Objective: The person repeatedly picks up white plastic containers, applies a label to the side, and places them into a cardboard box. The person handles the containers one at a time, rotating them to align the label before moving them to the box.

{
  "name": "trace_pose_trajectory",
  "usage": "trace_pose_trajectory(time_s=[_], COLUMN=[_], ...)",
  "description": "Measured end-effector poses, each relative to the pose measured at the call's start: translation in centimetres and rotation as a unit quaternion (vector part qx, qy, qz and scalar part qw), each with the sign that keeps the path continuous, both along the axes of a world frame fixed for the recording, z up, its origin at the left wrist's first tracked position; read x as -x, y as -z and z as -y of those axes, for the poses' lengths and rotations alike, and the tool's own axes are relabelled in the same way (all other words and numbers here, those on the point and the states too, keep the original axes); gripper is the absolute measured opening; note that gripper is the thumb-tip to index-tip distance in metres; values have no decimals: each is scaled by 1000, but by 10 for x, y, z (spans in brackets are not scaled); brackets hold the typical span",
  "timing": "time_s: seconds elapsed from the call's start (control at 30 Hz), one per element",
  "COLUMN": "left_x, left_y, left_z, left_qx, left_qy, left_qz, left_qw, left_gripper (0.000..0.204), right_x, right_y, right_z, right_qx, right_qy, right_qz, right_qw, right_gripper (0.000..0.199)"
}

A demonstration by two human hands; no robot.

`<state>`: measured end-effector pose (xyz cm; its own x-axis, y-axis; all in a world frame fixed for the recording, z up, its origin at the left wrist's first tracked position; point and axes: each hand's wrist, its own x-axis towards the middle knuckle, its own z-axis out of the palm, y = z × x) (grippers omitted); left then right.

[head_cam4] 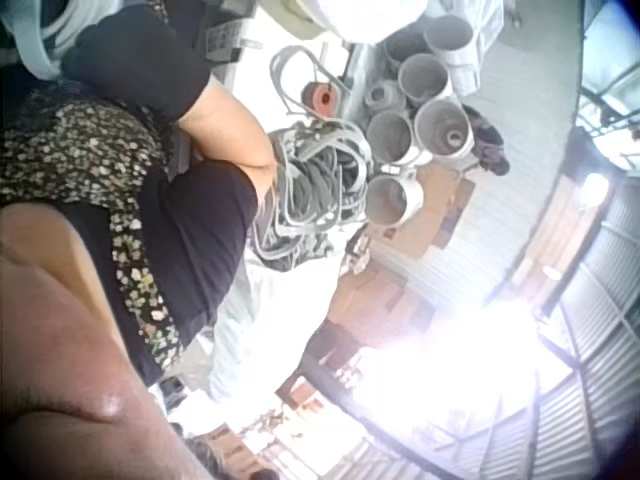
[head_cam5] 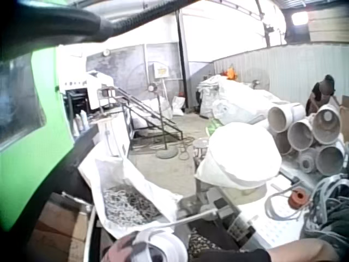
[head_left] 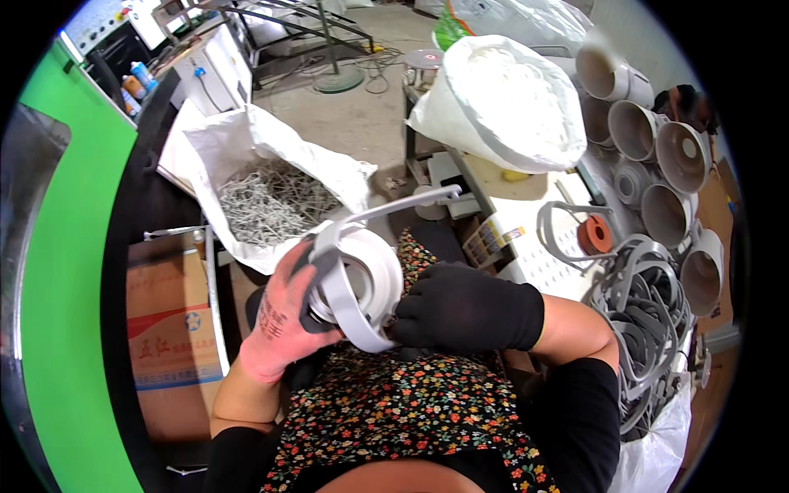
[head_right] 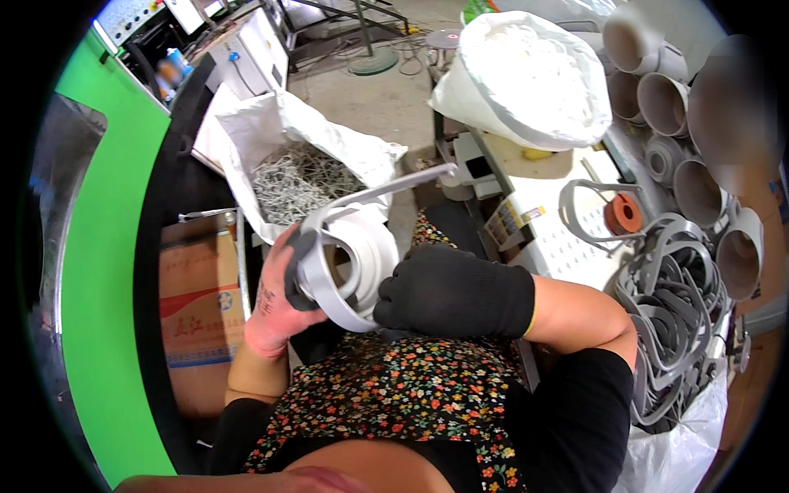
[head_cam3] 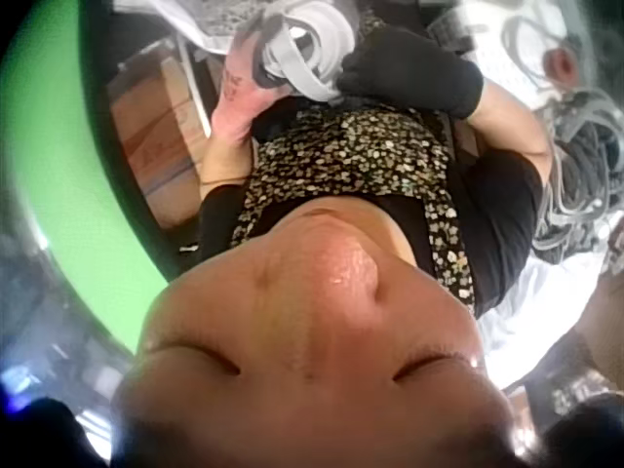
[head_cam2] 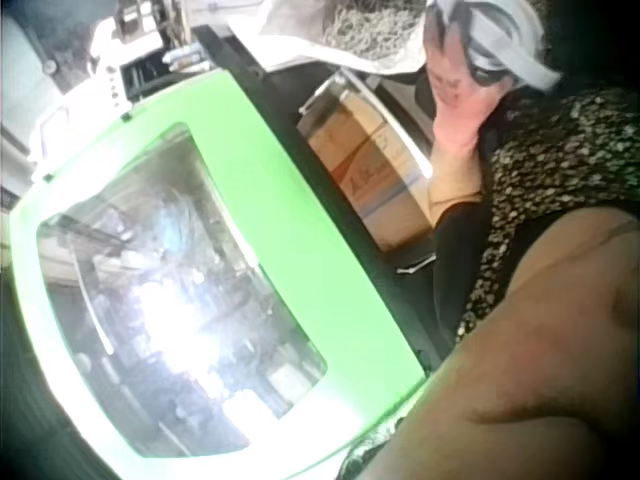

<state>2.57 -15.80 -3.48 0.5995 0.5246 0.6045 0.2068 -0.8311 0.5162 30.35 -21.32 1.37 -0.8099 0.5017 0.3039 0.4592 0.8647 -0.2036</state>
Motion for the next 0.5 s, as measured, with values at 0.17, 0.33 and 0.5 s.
trace_pose_trajectory(time_s=[0.17, 0.33, 0.5], left_x=[5, 7, 36], left_y=[-11, -5, 11], left_z=[11, 13, 25], left_qx=[-37, 245, 123], left_qy=[166, -66, -61], left_qz=[-32, 136, 251], left_qw=[985, 958, 958], left_gripper=[92, 108, 110], right_x=[-2, -38, -13], right_y=[0, 37, 3], right_z=[-28, -48, -56], right_qx=[-43, 355, 449], right_qy=[162, 193, 1], right_qz=[-53, -354, -758], right_qw=[984, 843, 473], right_gripper=[40, 39, 36])
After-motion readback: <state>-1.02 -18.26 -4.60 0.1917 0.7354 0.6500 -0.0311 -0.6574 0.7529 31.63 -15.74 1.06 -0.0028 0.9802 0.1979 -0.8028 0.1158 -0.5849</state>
